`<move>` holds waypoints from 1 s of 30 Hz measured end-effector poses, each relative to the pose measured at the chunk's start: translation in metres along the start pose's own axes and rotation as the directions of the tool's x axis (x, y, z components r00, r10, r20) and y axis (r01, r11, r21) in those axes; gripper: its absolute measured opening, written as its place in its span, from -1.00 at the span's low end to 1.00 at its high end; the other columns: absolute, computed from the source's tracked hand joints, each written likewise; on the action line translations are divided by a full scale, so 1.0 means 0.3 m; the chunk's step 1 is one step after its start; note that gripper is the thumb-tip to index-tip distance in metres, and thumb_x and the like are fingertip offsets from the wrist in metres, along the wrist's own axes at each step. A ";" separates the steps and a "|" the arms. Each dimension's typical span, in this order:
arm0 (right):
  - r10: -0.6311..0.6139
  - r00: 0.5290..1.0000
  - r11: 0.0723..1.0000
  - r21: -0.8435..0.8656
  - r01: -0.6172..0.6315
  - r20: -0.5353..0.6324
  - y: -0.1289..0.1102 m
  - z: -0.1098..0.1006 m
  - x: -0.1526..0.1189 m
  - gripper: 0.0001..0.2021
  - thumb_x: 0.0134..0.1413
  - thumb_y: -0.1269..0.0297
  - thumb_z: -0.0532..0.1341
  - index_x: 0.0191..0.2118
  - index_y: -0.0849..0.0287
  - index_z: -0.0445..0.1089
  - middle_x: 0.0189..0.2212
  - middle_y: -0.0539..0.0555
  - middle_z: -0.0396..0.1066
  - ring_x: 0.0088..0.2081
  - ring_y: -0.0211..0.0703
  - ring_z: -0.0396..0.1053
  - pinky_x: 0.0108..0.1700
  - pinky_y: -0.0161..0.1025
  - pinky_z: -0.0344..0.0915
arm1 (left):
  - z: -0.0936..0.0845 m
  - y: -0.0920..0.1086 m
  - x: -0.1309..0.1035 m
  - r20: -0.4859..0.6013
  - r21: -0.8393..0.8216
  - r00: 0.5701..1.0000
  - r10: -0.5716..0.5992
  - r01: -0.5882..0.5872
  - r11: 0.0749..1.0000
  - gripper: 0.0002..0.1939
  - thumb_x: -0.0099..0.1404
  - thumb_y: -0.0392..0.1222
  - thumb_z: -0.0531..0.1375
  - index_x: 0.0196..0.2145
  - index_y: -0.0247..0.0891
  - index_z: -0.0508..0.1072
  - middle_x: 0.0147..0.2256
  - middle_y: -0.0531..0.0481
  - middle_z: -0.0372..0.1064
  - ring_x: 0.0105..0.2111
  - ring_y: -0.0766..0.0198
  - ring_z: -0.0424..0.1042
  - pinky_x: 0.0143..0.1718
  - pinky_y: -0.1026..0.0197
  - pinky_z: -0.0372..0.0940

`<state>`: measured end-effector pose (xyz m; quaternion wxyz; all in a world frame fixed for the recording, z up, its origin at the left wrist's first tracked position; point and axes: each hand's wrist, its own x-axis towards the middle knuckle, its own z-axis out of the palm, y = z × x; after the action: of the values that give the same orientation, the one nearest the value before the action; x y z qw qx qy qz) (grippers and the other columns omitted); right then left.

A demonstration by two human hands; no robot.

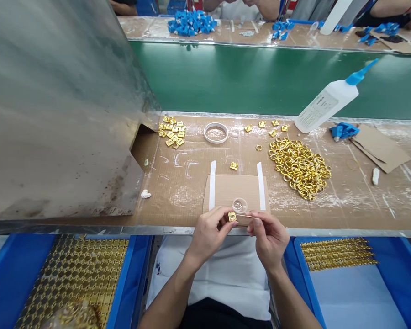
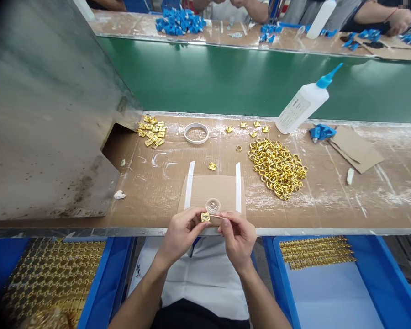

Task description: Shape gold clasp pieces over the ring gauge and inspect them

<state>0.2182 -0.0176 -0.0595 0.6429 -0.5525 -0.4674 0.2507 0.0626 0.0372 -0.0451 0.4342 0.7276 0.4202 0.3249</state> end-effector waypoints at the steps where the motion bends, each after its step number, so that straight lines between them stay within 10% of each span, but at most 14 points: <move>1: -0.007 1.000 1.000 0.004 0.007 0.019 0.003 -0.002 -0.004 -0.90 0.32 0.31 0.24 -0.17 0.10 0.53 -0.31 0.08 0.61 -0.61 -0.29 0.42 -0.60 -0.35 0.41 | 0.000 0.000 0.000 0.000 0.000 1.000 0.002 -0.002 1.000 -0.85 0.37 -0.28 0.24 -0.11 -0.26 0.55 -0.43 0.03 0.47 -0.51 0.31 0.38 -0.43 0.30 0.29; 30: -0.130 0.974 0.987 -0.067 0.145 0.186 0.024 -0.014 -0.007 -0.81 0.29 0.48 0.22 -0.10 0.08 0.52 -0.23 0.10 0.60 -0.51 -0.29 0.49 -0.49 -0.37 0.50 | 0.006 -0.004 -0.002 -0.009 0.011 1.000 0.030 -0.030 0.999 -0.85 0.35 -0.33 0.24 -0.12 -0.26 0.53 -0.39 0.03 0.48 -0.51 0.33 0.37 -0.43 0.31 0.27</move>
<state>0.2225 -0.0194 -0.0668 0.5911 -0.5189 -0.5708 0.2358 0.0634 0.0363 -0.0468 0.4233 0.7346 0.4132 0.3323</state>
